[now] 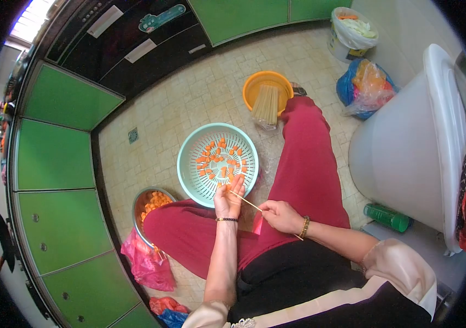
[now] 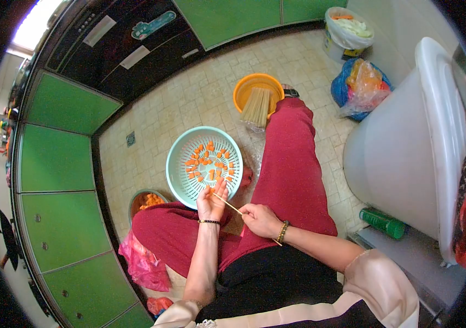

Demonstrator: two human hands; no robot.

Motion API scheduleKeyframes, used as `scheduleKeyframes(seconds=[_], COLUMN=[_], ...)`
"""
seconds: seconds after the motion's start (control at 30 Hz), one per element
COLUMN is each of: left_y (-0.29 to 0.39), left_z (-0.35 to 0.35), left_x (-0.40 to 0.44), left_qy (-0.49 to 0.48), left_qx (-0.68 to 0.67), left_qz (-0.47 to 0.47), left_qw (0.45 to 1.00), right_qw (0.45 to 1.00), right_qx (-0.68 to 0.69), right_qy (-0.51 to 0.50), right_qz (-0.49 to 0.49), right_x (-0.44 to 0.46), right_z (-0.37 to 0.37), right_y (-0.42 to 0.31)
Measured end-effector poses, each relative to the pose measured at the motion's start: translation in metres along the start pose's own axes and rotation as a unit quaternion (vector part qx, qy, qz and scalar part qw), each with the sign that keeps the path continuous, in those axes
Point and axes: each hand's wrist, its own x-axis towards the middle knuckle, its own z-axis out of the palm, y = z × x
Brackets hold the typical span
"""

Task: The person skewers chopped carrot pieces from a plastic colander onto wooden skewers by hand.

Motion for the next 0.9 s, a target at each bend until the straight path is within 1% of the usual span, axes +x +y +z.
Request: scheduleKeyframes(seconds=[0.27, 0.47, 0.8, 0.9], left_y=[0.0, -0.001, -0.003, -0.004], left_z=[-0.005, -0.006, -0.005, -0.005], left_x=[0.002, 0.004, 0.003, 0.002], left_qy=[0.014, 0.037, 0.026, 0.016], left_qx=[-0.063, -0.044, -0.022, -0.021], left_qz=[-0.005, 0.001, 0.0, -0.001], left_qw=[0.998, 0.998, 0.999, 1.0], right_qw=[1.0, 0.999, 0.999, 0.999], right_qx=[-0.03, -0.043, -0.028, -0.031], right_qy=[0.001, 0.008, 0.01, 0.007], right_qz=[-0.004, -0.014, -0.025, -0.006], right_x=[-0.001, -0.001, 0.003, 0.001], right_z=[-0.001, -0.001, 0.002, 0.0], right_y=[-0.005, -0.004, 0.006, -0.002])
